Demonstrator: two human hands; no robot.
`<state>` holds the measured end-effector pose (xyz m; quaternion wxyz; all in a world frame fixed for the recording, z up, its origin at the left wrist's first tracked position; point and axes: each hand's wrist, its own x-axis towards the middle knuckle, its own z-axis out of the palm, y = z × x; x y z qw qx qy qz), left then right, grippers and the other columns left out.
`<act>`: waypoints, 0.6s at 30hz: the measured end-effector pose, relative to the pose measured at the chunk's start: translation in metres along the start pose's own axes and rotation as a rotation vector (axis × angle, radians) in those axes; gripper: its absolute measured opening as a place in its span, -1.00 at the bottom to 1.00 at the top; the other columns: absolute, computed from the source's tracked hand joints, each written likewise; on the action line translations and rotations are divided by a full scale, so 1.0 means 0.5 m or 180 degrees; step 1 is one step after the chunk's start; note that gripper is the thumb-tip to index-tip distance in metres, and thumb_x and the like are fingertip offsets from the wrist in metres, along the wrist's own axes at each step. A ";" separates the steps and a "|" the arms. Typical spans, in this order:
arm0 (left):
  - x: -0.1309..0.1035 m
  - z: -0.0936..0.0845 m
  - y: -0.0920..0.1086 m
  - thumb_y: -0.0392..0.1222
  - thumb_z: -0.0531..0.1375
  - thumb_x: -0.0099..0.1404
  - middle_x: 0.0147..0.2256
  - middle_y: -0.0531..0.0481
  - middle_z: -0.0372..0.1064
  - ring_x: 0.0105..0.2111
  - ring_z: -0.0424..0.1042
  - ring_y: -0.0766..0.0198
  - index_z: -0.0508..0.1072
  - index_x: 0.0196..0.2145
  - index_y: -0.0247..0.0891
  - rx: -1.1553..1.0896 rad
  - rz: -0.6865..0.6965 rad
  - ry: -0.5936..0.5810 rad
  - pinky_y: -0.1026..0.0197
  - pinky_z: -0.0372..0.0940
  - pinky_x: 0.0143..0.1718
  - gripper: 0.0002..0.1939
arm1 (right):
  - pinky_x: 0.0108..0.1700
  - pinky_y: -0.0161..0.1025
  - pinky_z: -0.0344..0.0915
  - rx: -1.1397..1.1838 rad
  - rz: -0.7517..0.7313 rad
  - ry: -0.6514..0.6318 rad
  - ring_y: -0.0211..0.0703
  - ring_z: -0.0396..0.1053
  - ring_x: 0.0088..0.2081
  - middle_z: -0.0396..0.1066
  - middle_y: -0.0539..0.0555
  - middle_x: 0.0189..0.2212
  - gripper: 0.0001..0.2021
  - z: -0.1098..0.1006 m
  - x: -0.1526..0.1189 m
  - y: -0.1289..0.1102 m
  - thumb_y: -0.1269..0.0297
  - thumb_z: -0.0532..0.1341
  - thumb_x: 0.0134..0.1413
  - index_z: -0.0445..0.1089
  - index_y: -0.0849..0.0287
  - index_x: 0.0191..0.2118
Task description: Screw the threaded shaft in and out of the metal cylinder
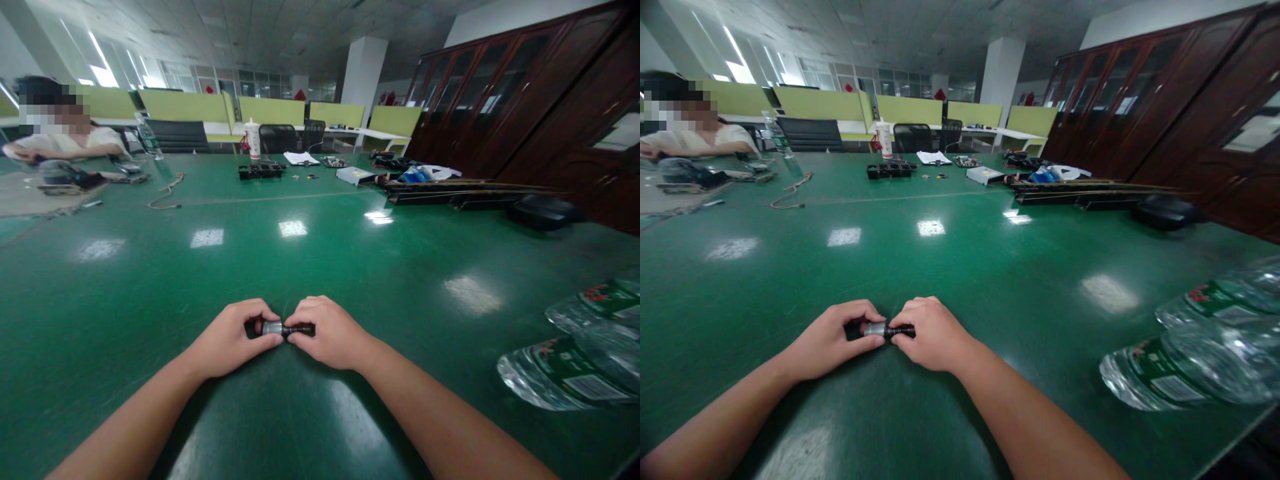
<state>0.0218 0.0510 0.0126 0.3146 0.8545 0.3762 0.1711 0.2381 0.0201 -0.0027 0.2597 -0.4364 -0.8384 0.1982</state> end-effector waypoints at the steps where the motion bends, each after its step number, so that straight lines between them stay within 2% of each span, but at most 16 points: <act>1: 0.000 0.000 0.001 -0.07 0.24 0.25 -0.38 0.04 0.39 -0.36 0.38 0.25 0.50 -0.26 -0.24 0.0001 0.0003 0.0002 0.25 0.23 -0.30 -0.81 | -0.12 -0.22 0.19 -0.0010 -0.0024 0.0005 -0.19 0.39 -0.25 0.51 0.03 -0.34 -0.87 0.000 0.000 0.001 0.34 0.30 0.06 0.54 0.13 -0.23; 12: -0.001 -0.002 0.004 -0.07 0.25 0.24 -0.38 0.03 0.40 -0.36 0.38 0.25 0.50 -0.27 -0.23 0.0018 -0.0012 0.0013 0.26 0.23 -0.31 -0.81 | -0.20 -0.26 0.20 -0.0059 -0.0132 -0.0023 -0.20 0.37 -0.32 0.50 0.02 -0.40 -0.88 -0.008 -0.002 0.007 0.36 0.30 0.02 0.54 0.15 -0.26; 18: 0.000 -0.002 0.004 -0.07 0.25 0.23 -0.38 0.04 0.40 -0.37 0.38 0.26 0.50 -0.27 -0.23 -0.0009 -0.0005 0.0019 0.26 0.24 -0.31 -0.81 | -0.17 -0.24 0.19 -0.0104 -0.0181 -0.0060 -0.20 0.37 -0.32 0.50 0.01 -0.41 -0.86 -0.016 -0.004 0.010 0.38 0.29 -0.01 0.54 0.14 -0.27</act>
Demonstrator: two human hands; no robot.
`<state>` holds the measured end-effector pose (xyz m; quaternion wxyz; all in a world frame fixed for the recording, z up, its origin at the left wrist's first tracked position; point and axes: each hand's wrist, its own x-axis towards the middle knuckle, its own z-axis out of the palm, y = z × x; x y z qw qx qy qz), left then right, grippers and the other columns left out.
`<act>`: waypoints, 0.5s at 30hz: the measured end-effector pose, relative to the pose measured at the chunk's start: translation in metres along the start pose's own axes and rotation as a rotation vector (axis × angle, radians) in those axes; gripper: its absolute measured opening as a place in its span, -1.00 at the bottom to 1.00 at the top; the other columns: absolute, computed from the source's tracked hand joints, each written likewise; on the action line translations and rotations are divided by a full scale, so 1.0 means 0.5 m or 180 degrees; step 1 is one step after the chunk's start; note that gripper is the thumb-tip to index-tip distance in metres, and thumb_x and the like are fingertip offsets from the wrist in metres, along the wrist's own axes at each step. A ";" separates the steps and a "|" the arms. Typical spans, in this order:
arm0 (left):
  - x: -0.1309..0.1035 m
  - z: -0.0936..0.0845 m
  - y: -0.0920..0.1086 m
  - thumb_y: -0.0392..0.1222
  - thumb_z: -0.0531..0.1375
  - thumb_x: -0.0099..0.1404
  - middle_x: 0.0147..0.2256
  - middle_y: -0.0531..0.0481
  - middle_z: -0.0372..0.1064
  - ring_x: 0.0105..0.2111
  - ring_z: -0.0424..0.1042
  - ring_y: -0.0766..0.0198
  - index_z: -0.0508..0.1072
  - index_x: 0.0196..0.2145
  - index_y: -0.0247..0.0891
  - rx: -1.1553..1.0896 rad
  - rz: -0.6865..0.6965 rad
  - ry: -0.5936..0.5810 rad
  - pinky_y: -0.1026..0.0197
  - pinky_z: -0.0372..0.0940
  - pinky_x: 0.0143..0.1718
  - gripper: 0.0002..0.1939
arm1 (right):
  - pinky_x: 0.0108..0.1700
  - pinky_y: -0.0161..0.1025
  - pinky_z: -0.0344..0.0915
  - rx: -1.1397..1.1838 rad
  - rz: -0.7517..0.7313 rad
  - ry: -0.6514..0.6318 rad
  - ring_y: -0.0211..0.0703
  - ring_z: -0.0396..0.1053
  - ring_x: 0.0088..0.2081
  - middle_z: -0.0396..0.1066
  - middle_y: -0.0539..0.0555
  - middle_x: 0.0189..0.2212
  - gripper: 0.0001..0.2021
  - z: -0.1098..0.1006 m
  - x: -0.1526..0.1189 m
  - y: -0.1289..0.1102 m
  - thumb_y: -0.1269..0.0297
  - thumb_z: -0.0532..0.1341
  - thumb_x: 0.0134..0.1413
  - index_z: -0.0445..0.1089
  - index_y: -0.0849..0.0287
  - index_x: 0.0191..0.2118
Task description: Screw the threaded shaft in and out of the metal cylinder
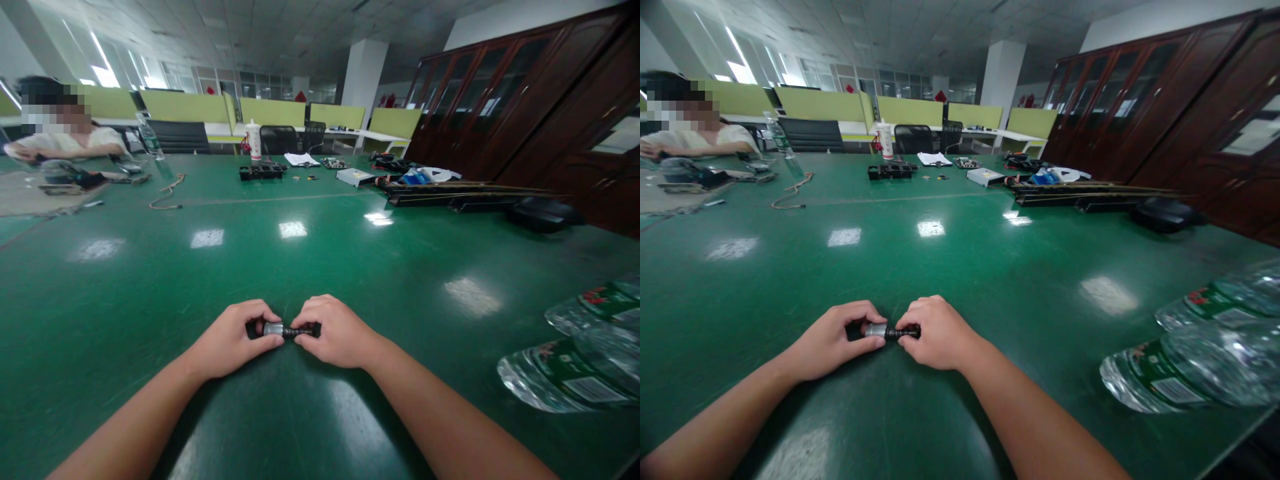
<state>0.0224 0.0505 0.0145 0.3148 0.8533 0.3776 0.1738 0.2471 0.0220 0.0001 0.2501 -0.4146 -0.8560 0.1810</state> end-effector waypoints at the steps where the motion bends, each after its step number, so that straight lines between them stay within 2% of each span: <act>1: 0.000 0.000 0.000 -0.07 0.24 0.23 -0.38 0.04 0.40 -0.37 0.37 0.26 0.50 -0.28 -0.23 -0.0001 0.0007 -0.0005 0.26 0.24 -0.31 -0.81 | -0.16 -0.23 0.19 -0.0003 0.0019 -0.0010 -0.19 0.37 -0.32 0.50 0.01 -0.41 -0.86 -0.001 0.000 0.000 0.38 0.29 -0.01 0.54 0.14 -0.27; 15: 0.000 0.000 -0.003 -0.06 0.25 0.24 -0.37 0.03 0.41 -0.37 0.37 0.26 0.50 -0.27 -0.23 -0.0006 0.0021 -0.0039 0.26 0.23 -0.32 -0.80 | -0.18 -0.24 0.18 -0.0058 0.0223 -0.0123 -0.23 0.34 -0.37 0.44 -0.02 -0.46 -0.91 -0.018 -0.007 -0.002 0.39 0.28 -0.05 0.51 0.15 -0.34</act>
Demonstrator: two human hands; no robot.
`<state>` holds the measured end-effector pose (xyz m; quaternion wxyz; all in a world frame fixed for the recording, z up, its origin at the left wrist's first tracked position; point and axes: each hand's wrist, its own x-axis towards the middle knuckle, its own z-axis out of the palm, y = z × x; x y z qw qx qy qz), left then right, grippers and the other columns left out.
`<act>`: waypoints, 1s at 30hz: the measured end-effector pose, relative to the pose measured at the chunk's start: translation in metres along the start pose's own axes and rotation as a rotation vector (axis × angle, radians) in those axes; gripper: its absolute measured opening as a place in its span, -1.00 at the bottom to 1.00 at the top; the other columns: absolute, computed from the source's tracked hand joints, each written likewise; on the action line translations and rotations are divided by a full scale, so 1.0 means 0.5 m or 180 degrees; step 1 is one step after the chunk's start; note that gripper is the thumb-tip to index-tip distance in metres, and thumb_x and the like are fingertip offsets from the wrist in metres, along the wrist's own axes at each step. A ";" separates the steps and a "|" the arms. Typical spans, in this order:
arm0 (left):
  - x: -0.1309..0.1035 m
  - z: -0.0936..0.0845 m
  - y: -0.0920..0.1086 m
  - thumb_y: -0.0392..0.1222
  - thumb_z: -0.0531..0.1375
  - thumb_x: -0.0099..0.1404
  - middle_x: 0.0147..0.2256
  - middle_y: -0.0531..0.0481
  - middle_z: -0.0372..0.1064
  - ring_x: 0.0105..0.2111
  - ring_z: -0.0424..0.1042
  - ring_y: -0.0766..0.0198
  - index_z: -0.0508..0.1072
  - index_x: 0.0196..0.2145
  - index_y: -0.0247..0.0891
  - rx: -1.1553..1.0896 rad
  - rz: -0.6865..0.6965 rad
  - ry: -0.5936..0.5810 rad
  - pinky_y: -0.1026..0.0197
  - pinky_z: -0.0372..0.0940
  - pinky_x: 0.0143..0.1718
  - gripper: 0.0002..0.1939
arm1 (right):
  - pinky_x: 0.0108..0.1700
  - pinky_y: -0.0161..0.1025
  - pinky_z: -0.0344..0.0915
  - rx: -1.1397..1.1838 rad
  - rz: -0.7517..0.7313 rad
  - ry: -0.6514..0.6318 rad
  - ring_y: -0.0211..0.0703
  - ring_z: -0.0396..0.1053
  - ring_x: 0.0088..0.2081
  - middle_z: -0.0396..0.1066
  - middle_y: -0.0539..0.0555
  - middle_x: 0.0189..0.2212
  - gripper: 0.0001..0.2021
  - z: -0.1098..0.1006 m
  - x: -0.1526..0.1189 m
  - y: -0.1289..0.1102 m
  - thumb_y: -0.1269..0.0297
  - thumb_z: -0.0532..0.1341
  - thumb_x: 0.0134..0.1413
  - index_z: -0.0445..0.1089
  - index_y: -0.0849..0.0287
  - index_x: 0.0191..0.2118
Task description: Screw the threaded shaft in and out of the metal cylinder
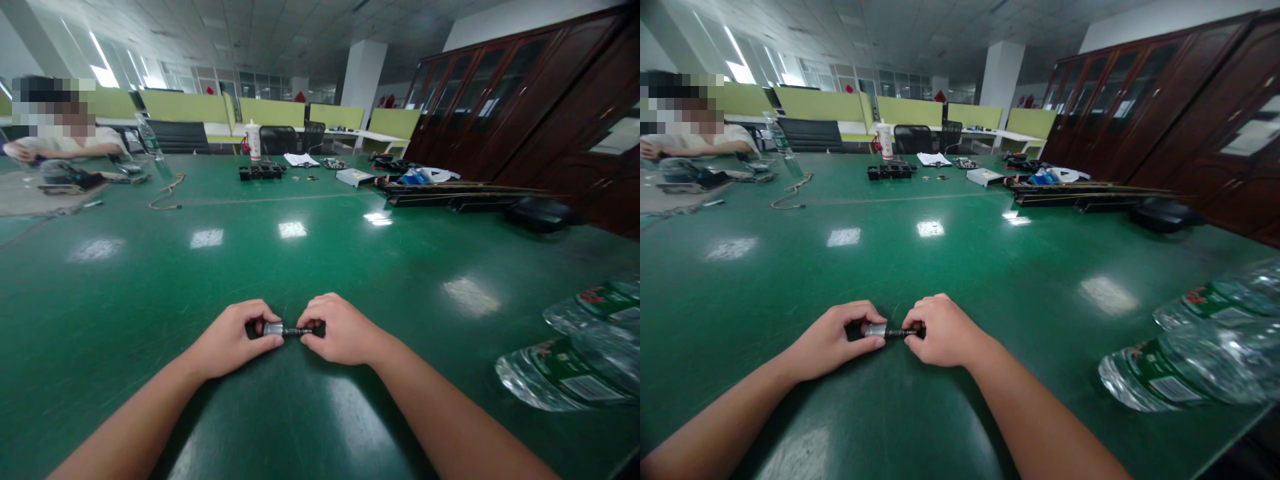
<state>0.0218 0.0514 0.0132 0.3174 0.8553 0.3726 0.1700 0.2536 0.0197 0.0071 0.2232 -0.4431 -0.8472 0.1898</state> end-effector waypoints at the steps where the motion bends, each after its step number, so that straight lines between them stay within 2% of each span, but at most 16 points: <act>1: 0.000 0.000 0.000 -0.05 0.25 0.23 -0.37 0.03 0.41 -0.36 0.37 0.26 0.50 -0.27 -0.23 -0.0005 0.0003 0.0003 0.26 0.24 -0.31 -0.79 | -0.19 -0.24 0.18 0.0005 0.0003 -0.0019 -0.23 0.34 -0.38 0.44 -0.02 -0.46 -0.91 -0.003 -0.001 0.001 0.40 0.28 -0.05 0.51 0.16 -0.35; 6: 0.002 0.000 0.001 -0.04 0.25 0.23 -0.38 0.03 0.41 -0.38 0.38 0.26 0.51 -0.27 -0.23 -0.0031 -0.0044 0.0010 0.26 0.24 -0.33 -0.79 | -0.32 -0.31 0.19 0.0070 0.0222 -0.0105 -0.26 0.32 -0.42 0.43 -0.01 -0.48 -0.91 -0.022 -0.008 0.024 0.41 0.29 -0.10 0.52 0.17 -0.38; 9: 0.002 0.001 0.001 -0.03 0.25 0.23 -0.39 0.03 0.41 -0.38 0.38 0.26 0.50 -0.28 -0.23 -0.0019 -0.0080 0.0017 0.26 0.24 -0.33 -0.79 | -0.37 -0.33 0.17 0.0014 0.0566 0.0016 -0.28 0.31 -0.44 0.43 -0.01 -0.49 -0.90 -0.031 -0.013 0.042 0.43 0.27 -0.09 0.53 0.18 -0.38; 11: 0.001 0.001 0.001 -0.03 0.25 0.24 -0.38 0.03 0.41 -0.38 0.39 0.26 0.50 -0.28 -0.23 -0.0025 -0.0086 0.0014 0.26 0.25 -0.33 -0.79 | -0.37 -0.33 0.18 0.0008 0.0628 0.0070 -0.28 0.31 -0.44 0.42 -0.01 -0.50 -0.90 -0.034 -0.015 0.049 0.43 0.27 -0.09 0.54 0.18 -0.38; 22: 0.001 0.001 0.002 -0.04 0.25 0.24 -0.38 0.03 0.40 -0.37 0.38 0.25 0.49 -0.28 -0.25 -0.0025 -0.0075 0.0017 0.26 0.24 -0.33 -0.78 | -0.31 -0.32 0.24 0.0208 0.0306 -0.0068 -0.26 0.35 -0.40 0.45 0.01 -0.44 -0.88 -0.023 -0.011 0.029 0.40 0.29 -0.05 0.55 0.17 -0.33; 28: 0.001 0.001 0.000 -0.08 0.28 0.20 -0.37 0.05 0.40 -0.36 0.38 0.25 0.50 -0.27 -0.24 -0.0012 -0.0072 -0.0002 0.25 0.23 -0.32 -0.80 | -0.22 -0.31 0.26 0.0548 0.0187 0.0091 -0.27 0.38 -0.35 0.48 0.00 -0.37 -0.74 0.001 -0.002 0.009 0.48 0.33 -0.10 0.52 0.16 -0.20; 30: -0.001 0.001 0.000 -0.12 0.30 0.16 -0.36 0.05 0.40 -0.35 0.38 0.25 0.50 -0.25 -0.24 0.0011 -0.0061 -0.0013 0.25 0.24 -0.30 -0.79 | -0.21 -0.31 0.26 0.0601 0.0128 0.0127 -0.27 0.39 -0.34 0.49 0.00 -0.36 -0.74 0.011 0.002 -0.001 0.50 0.30 -0.07 0.50 0.16 -0.19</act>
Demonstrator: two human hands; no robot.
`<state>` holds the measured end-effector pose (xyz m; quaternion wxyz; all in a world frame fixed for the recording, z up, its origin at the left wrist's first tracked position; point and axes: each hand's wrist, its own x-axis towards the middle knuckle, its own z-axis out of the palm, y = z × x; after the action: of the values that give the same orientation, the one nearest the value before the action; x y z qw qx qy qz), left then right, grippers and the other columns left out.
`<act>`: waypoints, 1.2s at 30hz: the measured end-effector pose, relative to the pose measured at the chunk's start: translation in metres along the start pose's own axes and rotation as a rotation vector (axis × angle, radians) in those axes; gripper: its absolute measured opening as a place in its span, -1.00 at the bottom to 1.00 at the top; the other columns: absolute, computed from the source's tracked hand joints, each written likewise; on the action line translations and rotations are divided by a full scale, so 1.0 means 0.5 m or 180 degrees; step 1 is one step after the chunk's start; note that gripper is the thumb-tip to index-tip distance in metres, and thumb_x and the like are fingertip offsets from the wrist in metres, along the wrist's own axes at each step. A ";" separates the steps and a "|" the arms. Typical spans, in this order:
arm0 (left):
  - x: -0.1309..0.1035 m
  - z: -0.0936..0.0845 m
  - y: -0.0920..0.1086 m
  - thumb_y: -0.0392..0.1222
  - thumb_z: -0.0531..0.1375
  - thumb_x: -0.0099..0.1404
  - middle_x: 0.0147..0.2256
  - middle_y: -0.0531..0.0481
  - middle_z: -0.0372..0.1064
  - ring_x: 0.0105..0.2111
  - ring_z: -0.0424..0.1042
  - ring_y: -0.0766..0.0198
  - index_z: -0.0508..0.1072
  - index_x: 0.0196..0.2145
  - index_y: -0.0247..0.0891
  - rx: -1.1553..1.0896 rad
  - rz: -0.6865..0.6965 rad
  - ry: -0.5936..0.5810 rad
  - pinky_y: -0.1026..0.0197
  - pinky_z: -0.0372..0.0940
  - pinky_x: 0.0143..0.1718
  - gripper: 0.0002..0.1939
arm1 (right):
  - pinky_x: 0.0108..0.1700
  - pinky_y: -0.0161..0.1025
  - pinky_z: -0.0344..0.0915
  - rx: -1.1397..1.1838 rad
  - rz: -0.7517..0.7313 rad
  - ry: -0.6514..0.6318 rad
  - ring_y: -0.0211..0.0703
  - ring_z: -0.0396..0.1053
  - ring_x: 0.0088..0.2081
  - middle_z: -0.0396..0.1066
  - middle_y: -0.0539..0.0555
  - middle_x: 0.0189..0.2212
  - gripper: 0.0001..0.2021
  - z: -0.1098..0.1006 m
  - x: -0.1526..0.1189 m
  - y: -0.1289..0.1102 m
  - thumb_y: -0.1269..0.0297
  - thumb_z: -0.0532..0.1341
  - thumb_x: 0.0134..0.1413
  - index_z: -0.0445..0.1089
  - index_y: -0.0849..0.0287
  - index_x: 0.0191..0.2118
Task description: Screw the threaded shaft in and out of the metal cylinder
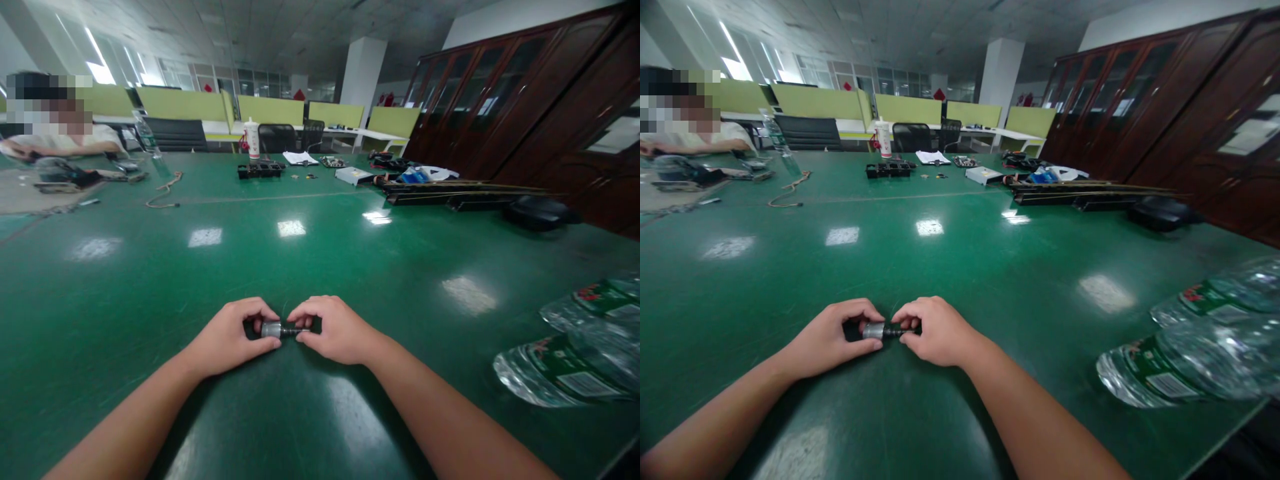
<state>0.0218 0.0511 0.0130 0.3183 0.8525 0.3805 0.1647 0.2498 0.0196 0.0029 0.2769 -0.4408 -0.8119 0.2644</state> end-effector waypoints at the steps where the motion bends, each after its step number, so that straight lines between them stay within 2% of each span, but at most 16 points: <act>1: 0.000 0.000 0.000 -0.14 0.31 0.14 -0.35 0.05 0.40 -0.34 0.38 0.24 0.49 -0.24 -0.23 0.0016 -0.0003 -0.0001 0.25 0.24 -0.30 -0.78 | -0.20 -0.31 0.25 -0.0021 -0.0014 0.0020 -0.27 0.39 -0.33 0.49 0.00 -0.37 -0.76 0.005 0.001 -0.004 0.50 0.30 -0.07 0.50 0.16 -0.21; 7: 0.001 -0.001 0.003 -0.15 0.32 0.13 -0.34 0.05 0.41 -0.34 0.38 0.24 0.48 -0.23 -0.23 0.0064 -0.0025 -0.0006 0.25 0.24 -0.31 -0.76 | -0.21 -0.29 0.23 -0.0109 0.0000 0.0086 -0.26 0.37 -0.33 0.48 0.00 -0.39 -0.81 0.013 0.002 -0.010 0.48 0.30 -0.03 0.49 0.16 -0.24; 13: 0.000 -0.002 0.001 -0.08 0.22 0.26 -0.35 0.04 0.41 -0.36 0.38 0.27 0.48 -0.23 -0.24 -0.0064 0.0056 -0.0003 0.25 0.25 -0.30 -0.80 | -0.20 -0.29 0.23 -0.0144 -0.0030 0.0055 -0.25 0.37 -0.32 0.49 0.01 -0.38 -0.85 0.008 0.001 -0.011 0.46 0.28 0.01 0.50 0.17 -0.25; 21: -0.001 -0.001 0.000 -0.11 0.30 0.16 -0.35 0.05 0.40 -0.36 0.39 0.26 0.48 -0.24 -0.24 -0.0045 -0.0042 0.0000 0.25 0.25 -0.31 -0.78 | -0.17 -0.26 0.22 -0.0266 -0.0073 0.0033 -0.22 0.37 -0.28 0.49 0.02 -0.35 -0.84 0.011 0.002 -0.009 0.44 0.27 0.02 0.50 0.16 -0.23; 36: -0.001 -0.002 0.002 -0.13 0.28 0.18 -0.37 0.06 0.40 -0.37 0.37 0.27 0.49 -0.25 -0.23 -0.0007 -0.0026 0.0005 0.27 0.24 -0.33 -0.81 | -0.10 -0.22 0.19 -0.0472 -0.0156 -0.0026 -0.17 0.38 -0.22 0.50 0.03 -0.30 -0.82 0.017 0.001 -0.012 0.36 0.30 0.04 0.51 0.13 -0.18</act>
<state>0.0217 0.0506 0.0145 0.3196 0.8505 0.3841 0.1644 0.2404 0.0157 0.0010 0.2466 -0.4390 -0.8409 0.1986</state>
